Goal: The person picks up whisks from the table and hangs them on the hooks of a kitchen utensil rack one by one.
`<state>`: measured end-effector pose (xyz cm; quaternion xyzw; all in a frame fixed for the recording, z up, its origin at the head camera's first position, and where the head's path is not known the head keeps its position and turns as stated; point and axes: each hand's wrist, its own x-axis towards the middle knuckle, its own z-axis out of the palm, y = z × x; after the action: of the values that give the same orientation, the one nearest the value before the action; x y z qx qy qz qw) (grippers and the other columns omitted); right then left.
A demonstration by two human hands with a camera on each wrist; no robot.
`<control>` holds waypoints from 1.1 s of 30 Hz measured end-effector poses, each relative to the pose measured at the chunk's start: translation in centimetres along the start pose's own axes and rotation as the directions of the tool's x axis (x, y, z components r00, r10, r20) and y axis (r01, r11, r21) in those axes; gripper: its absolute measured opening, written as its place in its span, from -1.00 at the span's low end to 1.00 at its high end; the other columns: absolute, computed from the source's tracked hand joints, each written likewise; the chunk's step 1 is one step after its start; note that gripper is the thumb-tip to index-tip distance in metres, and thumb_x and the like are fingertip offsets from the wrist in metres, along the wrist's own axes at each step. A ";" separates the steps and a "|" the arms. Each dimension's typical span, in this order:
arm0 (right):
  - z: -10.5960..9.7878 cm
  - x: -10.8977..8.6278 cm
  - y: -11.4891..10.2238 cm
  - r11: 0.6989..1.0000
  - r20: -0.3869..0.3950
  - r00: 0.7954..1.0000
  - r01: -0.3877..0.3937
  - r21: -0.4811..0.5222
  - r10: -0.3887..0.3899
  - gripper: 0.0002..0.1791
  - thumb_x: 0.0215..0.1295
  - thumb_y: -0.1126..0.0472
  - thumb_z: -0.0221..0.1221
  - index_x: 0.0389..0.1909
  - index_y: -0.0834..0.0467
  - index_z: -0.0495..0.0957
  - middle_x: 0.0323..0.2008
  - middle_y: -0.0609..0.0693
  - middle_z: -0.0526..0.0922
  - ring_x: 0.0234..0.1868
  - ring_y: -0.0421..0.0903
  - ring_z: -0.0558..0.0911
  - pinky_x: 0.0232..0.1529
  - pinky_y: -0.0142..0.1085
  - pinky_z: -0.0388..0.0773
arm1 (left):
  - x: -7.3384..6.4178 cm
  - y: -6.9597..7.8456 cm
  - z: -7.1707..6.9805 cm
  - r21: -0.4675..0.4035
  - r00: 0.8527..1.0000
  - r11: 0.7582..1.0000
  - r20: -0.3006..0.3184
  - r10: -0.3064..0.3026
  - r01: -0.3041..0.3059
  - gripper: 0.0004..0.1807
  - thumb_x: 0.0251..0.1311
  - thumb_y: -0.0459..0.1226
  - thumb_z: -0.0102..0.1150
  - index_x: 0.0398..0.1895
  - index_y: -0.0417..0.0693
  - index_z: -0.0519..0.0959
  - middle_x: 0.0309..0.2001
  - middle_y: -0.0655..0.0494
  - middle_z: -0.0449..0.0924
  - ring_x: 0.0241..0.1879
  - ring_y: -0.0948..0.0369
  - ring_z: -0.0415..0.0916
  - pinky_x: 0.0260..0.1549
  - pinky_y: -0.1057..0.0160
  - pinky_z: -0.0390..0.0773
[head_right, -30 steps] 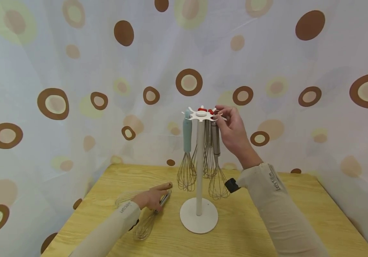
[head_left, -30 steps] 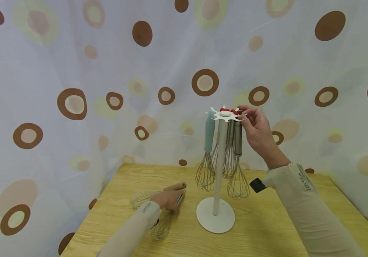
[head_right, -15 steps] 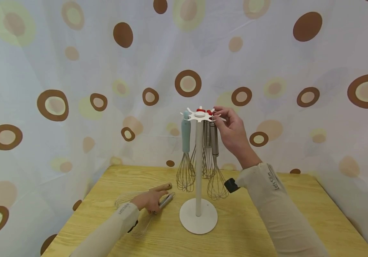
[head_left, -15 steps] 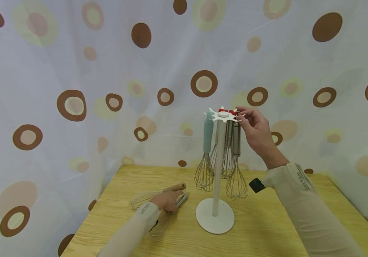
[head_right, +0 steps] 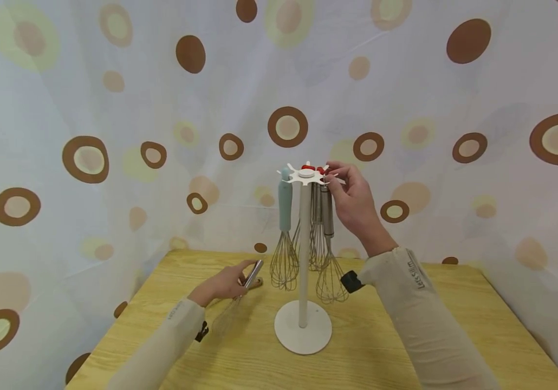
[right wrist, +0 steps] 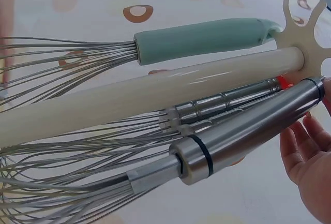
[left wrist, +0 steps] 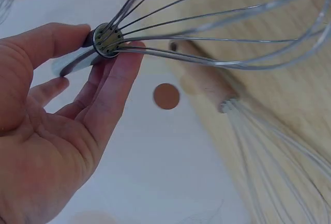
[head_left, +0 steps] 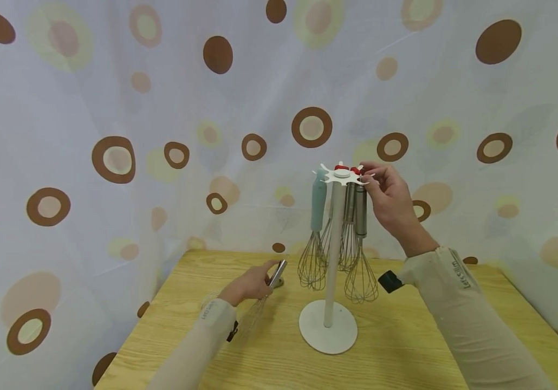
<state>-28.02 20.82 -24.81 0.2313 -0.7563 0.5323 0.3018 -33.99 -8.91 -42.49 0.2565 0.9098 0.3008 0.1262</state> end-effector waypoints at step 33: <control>2.0 -0.7 -0.8 0.974 -0.254 0.962 0.039 -0.225 -0.097 -0.80 0.40 0.33 0.01 -0.15 0.44 0.35 0.15 0.23 0.37 0.12 0.06 0.43 0.13 -0.13 0.40 | -1.6 12.0 -6.0 -0.221 0.767 0.809 -0.522 0.374 -0.545 -0.24 0.20 -0.39 0.09 0.43 0.24 0.10 -0.10 0.00 0.46 -0.13 0.15 0.50 -0.25 0.20 0.56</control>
<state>-27.40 18.70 -25.33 0.1501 -0.7546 0.4616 0.4416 -30.29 -4.38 -30.34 0.3699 0.7492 0.5352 -0.1241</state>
